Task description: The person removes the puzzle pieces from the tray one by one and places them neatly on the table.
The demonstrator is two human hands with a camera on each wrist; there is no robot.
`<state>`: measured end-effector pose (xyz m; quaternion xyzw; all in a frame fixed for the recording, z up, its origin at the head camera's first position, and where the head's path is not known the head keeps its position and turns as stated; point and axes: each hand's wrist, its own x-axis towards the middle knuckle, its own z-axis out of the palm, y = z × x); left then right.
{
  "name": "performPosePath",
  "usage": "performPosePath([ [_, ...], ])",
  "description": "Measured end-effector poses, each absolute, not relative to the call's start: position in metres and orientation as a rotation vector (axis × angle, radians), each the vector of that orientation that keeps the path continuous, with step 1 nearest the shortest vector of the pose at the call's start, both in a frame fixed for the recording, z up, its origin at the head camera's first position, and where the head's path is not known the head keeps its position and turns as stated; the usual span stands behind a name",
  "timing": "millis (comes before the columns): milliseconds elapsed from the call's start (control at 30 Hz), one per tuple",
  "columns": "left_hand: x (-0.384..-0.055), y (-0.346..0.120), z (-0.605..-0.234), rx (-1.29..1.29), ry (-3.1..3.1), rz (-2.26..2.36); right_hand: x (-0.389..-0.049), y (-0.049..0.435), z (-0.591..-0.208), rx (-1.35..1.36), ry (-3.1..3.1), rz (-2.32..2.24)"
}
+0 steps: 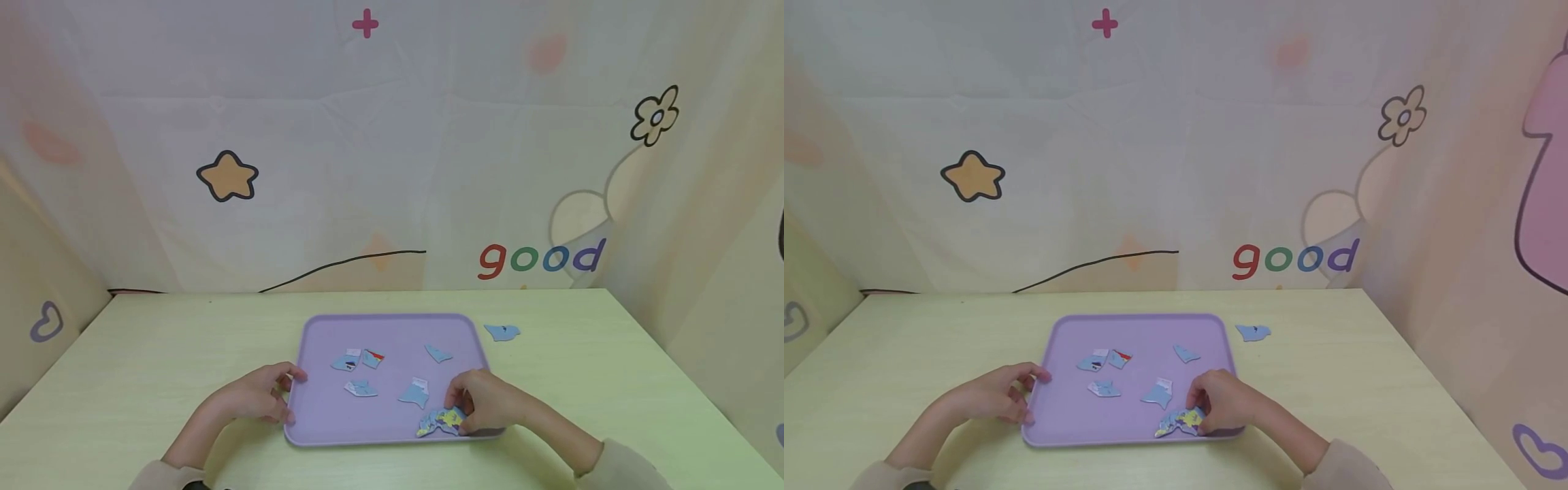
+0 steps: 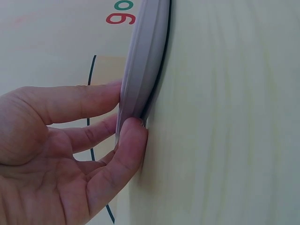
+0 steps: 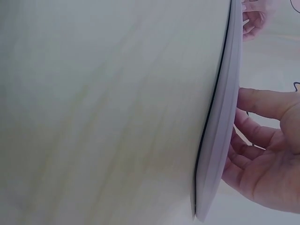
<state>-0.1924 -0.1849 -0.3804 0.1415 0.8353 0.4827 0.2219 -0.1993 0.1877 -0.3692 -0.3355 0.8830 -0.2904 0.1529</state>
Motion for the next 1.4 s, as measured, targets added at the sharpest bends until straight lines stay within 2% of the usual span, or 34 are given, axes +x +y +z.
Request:
performPosePath([
  [733,-0.193,-0.186,-0.38,0.403,2.304,1.342,-0.205,0.193,-0.372,-0.841,2.337,-1.086],
  [933,-0.192,-0.186,-0.38,0.39,2.302,1.345,-0.209,0.197,-0.372,-0.716,2.312,-1.13],
  [1400,-0.194,-0.186,-0.383,0.368,2.3,1.343,-0.223,0.228,-0.366,-0.551,2.241,-1.327],
])
